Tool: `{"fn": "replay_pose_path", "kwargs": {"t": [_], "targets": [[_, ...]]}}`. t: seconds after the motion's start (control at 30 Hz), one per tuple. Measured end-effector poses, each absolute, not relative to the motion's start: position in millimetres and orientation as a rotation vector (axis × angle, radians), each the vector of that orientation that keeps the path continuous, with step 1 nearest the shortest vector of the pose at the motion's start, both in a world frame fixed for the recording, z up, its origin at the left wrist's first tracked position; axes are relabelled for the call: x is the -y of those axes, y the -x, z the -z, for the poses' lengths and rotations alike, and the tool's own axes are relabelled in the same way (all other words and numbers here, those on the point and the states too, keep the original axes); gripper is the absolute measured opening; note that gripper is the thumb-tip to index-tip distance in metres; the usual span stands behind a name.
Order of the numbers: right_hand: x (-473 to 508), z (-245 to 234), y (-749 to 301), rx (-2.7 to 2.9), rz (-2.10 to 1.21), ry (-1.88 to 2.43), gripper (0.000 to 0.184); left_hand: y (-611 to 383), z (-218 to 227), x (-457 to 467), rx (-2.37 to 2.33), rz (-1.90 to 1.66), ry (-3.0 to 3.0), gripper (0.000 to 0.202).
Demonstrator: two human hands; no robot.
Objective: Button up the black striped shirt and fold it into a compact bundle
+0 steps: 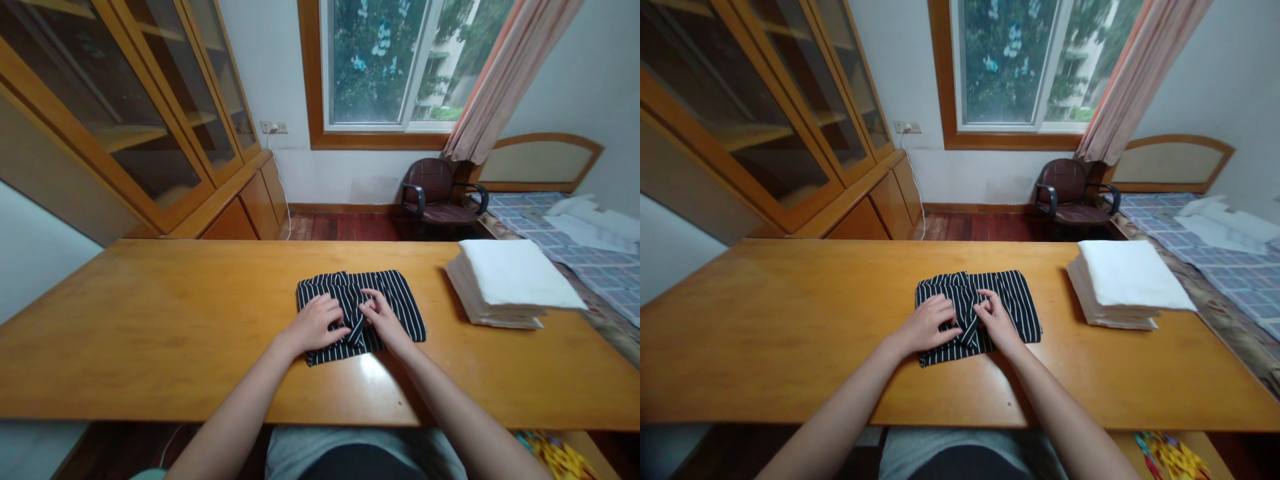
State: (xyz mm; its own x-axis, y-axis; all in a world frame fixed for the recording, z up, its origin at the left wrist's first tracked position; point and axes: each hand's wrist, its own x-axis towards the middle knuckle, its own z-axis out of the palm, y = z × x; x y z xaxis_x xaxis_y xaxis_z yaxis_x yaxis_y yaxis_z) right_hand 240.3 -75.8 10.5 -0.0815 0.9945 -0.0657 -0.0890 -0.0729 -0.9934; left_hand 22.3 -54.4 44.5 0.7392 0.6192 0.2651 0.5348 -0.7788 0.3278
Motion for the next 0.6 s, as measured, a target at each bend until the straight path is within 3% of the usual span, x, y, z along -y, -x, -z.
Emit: {"fn": "replay_pose_path", "kwargs": {"t": [0.17,0.33,0.6], "targets": [[95,-10,-242,1.392,-1.268,1.232,0.052,-14,-43,83,-0.946,-0.309,-2.819,0.017],[120,-12,-236,1.754,-1.067,1.378,0.089,-8,-40,86,-0.977,-0.349,-2.823,0.009],[120,-11,-235,1.897,-0.866,1.343,0.075,3,-36,94,-0.908,-0.545,-2.919,0.018]]}}
